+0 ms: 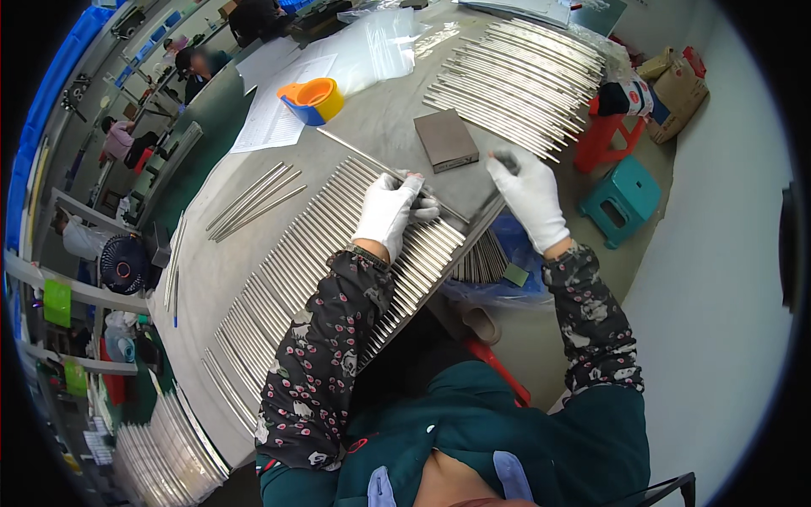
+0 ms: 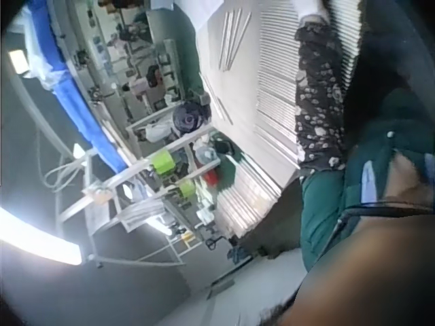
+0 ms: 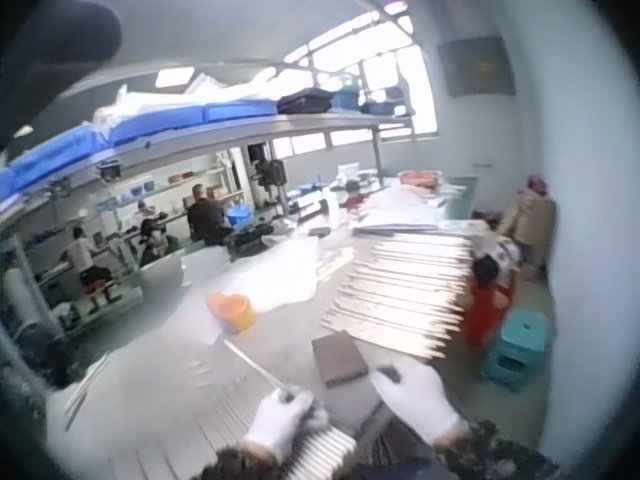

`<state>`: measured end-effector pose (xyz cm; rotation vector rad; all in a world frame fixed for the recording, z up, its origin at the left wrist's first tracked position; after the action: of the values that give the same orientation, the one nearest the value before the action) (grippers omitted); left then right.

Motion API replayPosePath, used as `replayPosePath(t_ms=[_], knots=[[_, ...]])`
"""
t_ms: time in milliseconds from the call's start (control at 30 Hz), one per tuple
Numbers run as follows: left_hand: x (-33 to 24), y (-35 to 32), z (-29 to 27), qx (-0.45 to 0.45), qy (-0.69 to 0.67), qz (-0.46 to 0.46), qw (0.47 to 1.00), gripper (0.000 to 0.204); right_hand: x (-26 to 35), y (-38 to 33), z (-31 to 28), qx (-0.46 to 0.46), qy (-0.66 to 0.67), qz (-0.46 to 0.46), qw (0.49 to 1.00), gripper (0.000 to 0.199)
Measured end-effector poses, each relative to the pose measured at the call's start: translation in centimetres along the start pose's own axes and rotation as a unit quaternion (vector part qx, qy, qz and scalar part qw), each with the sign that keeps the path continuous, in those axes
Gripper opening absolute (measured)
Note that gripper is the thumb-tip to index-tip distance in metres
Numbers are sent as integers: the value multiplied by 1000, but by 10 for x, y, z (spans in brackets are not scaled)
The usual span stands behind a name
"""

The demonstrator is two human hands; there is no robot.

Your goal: Sanding and organizing thin metal or bamboo sticks at a workbench.

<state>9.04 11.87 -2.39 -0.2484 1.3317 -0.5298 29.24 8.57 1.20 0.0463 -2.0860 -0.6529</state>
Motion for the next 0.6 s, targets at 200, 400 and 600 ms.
replayPosePath(t_ms=[200, 400, 600], knots=[[1, 3, -3, -17, 22, -22, 999, 20, 45, 41, 46, 28, -328, -135, 934, 61], [1, 4, -3, -18, 23, -20, 999, 18, 42, 48, 54, 154, -335, -78, 926, 59], [0, 1, -1, -6, 0, -16, 1000, 16, 32, -11, 5, 121, -286, -195, 930, 62]])
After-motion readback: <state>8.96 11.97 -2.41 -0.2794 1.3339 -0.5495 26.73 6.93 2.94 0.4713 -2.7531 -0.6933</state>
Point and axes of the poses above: each hand's wrist, its own y-axis towards the middle knuckle, its own z-axis out of the palm, x = y × z, the point moved 9 cm from there along y, towards the middle knuckle, and after that the axes turned 11 degrees about -z, right-handed, at the moved point
